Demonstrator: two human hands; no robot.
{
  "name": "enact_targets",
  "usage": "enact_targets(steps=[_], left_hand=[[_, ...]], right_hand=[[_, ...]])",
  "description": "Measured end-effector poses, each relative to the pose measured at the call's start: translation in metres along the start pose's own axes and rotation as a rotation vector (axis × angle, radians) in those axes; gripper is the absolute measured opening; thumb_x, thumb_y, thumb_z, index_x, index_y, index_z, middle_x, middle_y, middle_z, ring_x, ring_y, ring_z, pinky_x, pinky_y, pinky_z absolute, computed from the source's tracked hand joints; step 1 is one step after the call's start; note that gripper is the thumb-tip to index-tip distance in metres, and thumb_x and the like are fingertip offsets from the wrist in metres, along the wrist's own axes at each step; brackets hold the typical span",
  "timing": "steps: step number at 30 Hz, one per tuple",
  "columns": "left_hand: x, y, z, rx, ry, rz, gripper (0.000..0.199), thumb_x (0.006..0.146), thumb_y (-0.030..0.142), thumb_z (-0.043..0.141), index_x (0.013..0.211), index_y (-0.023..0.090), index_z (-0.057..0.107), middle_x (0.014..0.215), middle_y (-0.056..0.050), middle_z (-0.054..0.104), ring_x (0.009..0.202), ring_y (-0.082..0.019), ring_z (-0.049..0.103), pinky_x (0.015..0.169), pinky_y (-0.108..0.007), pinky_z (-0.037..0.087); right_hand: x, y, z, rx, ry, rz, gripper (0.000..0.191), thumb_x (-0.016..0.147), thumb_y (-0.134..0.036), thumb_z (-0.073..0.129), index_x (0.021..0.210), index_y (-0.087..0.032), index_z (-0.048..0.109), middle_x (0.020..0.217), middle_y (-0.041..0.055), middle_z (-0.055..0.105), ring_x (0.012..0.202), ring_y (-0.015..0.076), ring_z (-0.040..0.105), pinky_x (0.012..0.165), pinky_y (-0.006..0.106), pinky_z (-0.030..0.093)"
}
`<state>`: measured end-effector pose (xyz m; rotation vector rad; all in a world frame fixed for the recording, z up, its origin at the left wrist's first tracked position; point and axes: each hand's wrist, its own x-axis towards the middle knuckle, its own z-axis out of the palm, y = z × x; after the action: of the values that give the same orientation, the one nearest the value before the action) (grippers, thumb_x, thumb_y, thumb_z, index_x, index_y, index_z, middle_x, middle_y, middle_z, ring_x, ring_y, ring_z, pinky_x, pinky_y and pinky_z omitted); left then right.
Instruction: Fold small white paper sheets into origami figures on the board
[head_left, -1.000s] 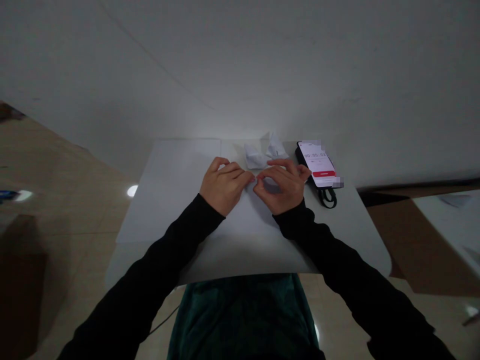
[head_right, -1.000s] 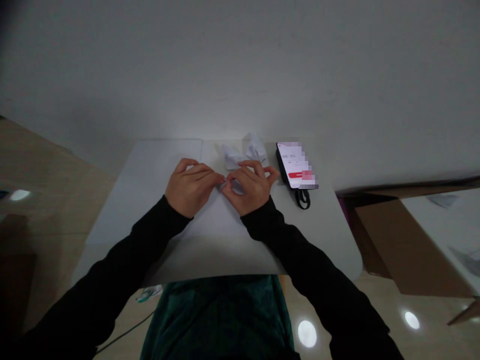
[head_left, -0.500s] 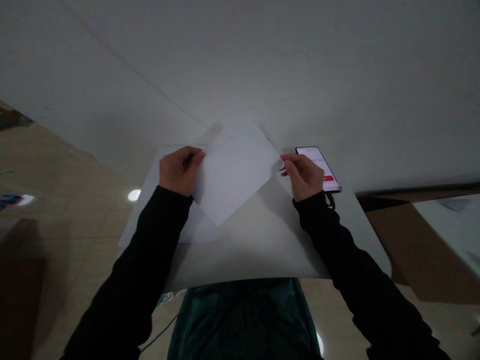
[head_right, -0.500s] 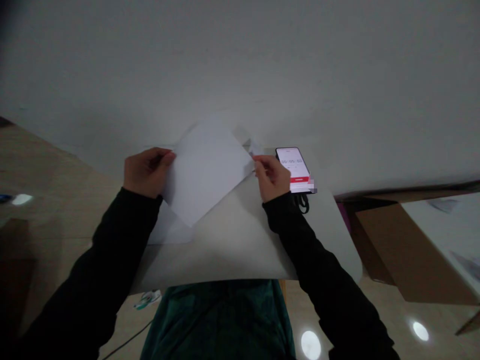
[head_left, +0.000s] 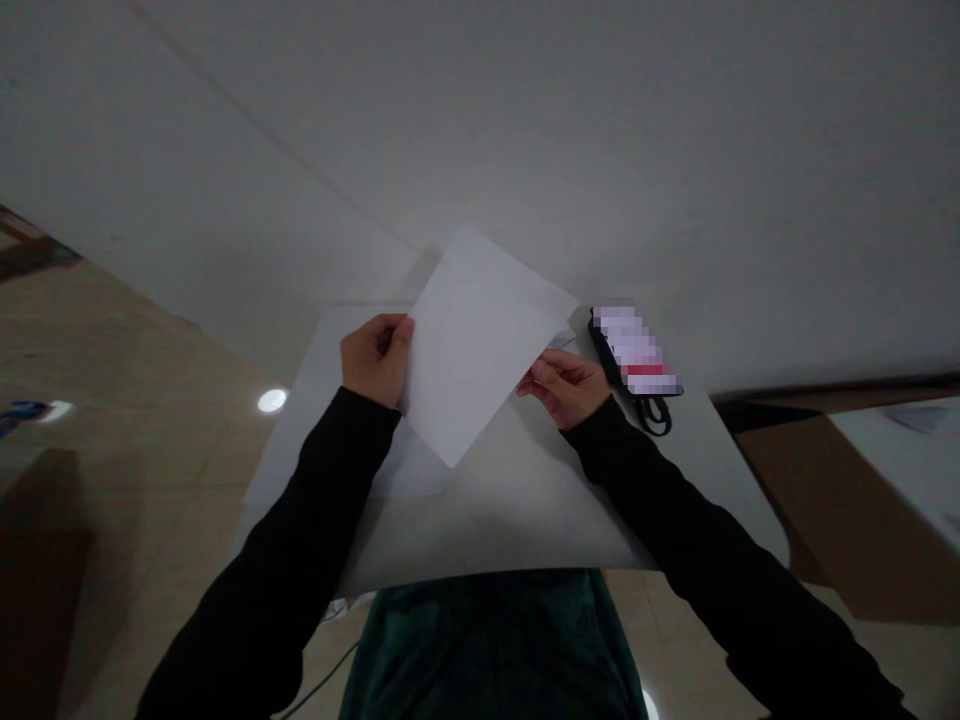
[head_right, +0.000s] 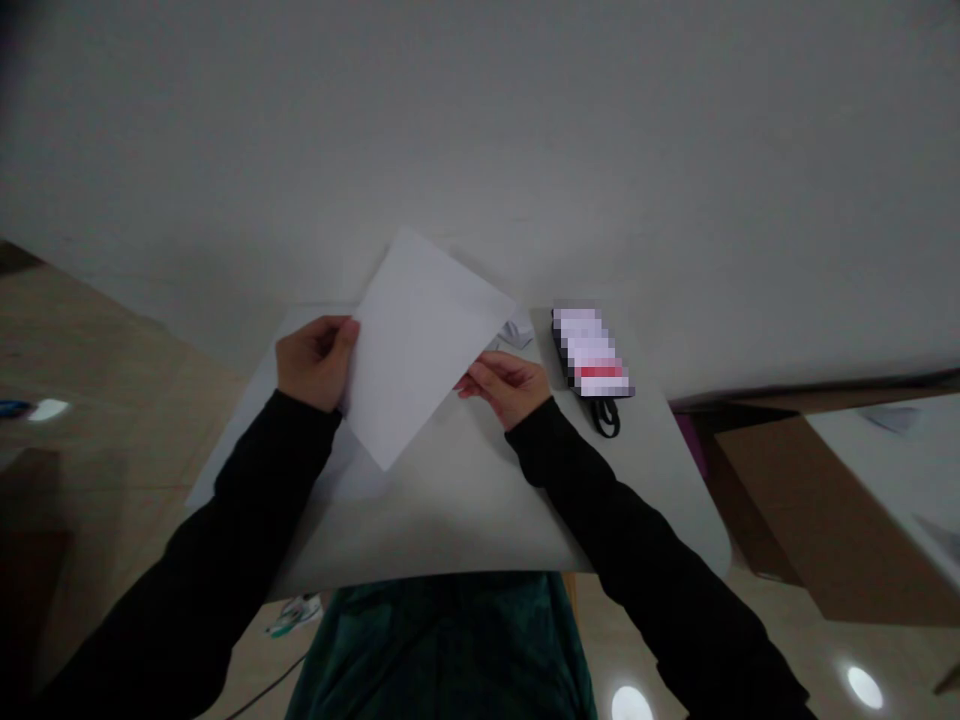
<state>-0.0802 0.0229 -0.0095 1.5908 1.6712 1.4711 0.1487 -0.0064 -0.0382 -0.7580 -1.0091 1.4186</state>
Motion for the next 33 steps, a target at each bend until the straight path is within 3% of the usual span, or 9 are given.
enact_targets(steps=[7,15,19,25,27,29,31,33], left_hand=[[-0.008,-0.007,0.015,-0.138,-0.063,-0.069,0.016,0.075,0.03,0.058,0.077,0.016,0.066,0.071,-0.002,0.069,0.063,-0.013,0.058,0.058,-0.024,0.046],[-0.014,-0.004,0.02,-0.239,-0.167,-0.08,0.015,0.079,0.028,0.054,0.083,0.017,0.063,0.075,-0.001,0.068,0.07,-0.013,0.061,0.066,-0.026,0.049],[-0.019,-0.005,0.024,-0.268,-0.226,-0.075,0.015,0.081,0.028,0.052,0.085,0.018,0.062,0.077,-0.001,0.068,0.07,-0.013,0.061,0.067,-0.026,0.049],[-0.027,-0.007,0.031,-0.312,-0.328,-0.058,0.021,0.084,0.035,0.05,0.091,0.018,0.061,0.085,-0.004,0.069,0.075,-0.015,0.063,0.073,-0.03,0.051],[-0.031,-0.008,0.034,-0.308,-0.395,-0.026,0.03,0.085,0.038,0.05,0.105,0.017,0.058,0.097,-0.009,0.068,0.085,-0.017,0.065,0.08,-0.034,0.052],[-0.037,-0.006,0.036,-0.233,-0.393,0.055,0.052,0.083,0.041,0.056,0.128,0.018,0.045,0.121,-0.015,0.06,0.105,-0.022,0.061,0.089,-0.04,0.05],[-0.047,0.002,0.036,-0.084,-0.332,0.17,0.081,0.076,0.044,0.066,0.144,0.023,0.025,0.147,-0.019,0.034,0.13,-0.03,0.042,0.099,-0.05,0.042],[-0.06,0.014,0.036,0.006,-0.375,0.289,0.102,0.068,0.053,0.073,0.148,0.025,0.016,0.156,-0.018,0.009,0.143,-0.036,0.013,0.11,-0.058,0.026]], right_hand=[[-0.003,-0.007,0.003,0.07,0.037,0.061,0.031,0.056,-0.05,0.081,0.067,-0.024,0.069,0.063,-0.0033,0.066,0.058,0.0123,0.062,0.058,0.033,0.055],[0.002,-0.001,-0.011,0.012,0.04,0.084,0.033,0.061,-0.05,0.078,0.084,-0.028,0.068,0.076,-0.0026,0.067,0.065,0.0131,0.061,0.058,0.031,0.053],[0.002,-0.004,-0.007,0.065,0.116,0.108,0.04,0.057,-0.054,0.079,0.082,-0.026,0.067,0.075,-0.0006,0.068,0.066,0.0156,0.062,0.055,0.03,0.051],[0.0,0.003,-0.001,0.047,0.237,0.071,0.046,0.045,-0.055,0.084,0.073,-0.023,0.064,0.07,0.0016,0.071,0.069,0.022,0.067,0.065,0.04,0.056],[0.0,0.009,-0.002,0.021,0.238,0.056,0.044,0.041,-0.05,0.086,0.068,-0.023,0.064,0.064,0.0005,0.07,0.066,0.0228,0.068,0.064,0.041,0.057],[-0.001,0.013,-0.004,-0.019,0.218,0.042,0.039,0.041,-0.043,0.087,0.066,-0.023,0.065,0.061,-0.0007,0.07,0.06,0.022,0.067,0.062,0.041,0.057],[-0.003,0.011,-0.005,-0.09,0.215,0.004,0.032,0.042,-0.037,0.087,0.064,-0.023,0.067,0.06,-0.0015,0.07,0.056,0.0205,0.066,0.06,0.039,0.057],[-0.004,0.004,-0.003,-0.192,0.246,-0.064,0.025,0.045,-0.033,0.085,0.058,-0.023,0.066,0.058,-0.0016,0.069,0.055,0.0196,0.065,0.057,0.036,0.055]])
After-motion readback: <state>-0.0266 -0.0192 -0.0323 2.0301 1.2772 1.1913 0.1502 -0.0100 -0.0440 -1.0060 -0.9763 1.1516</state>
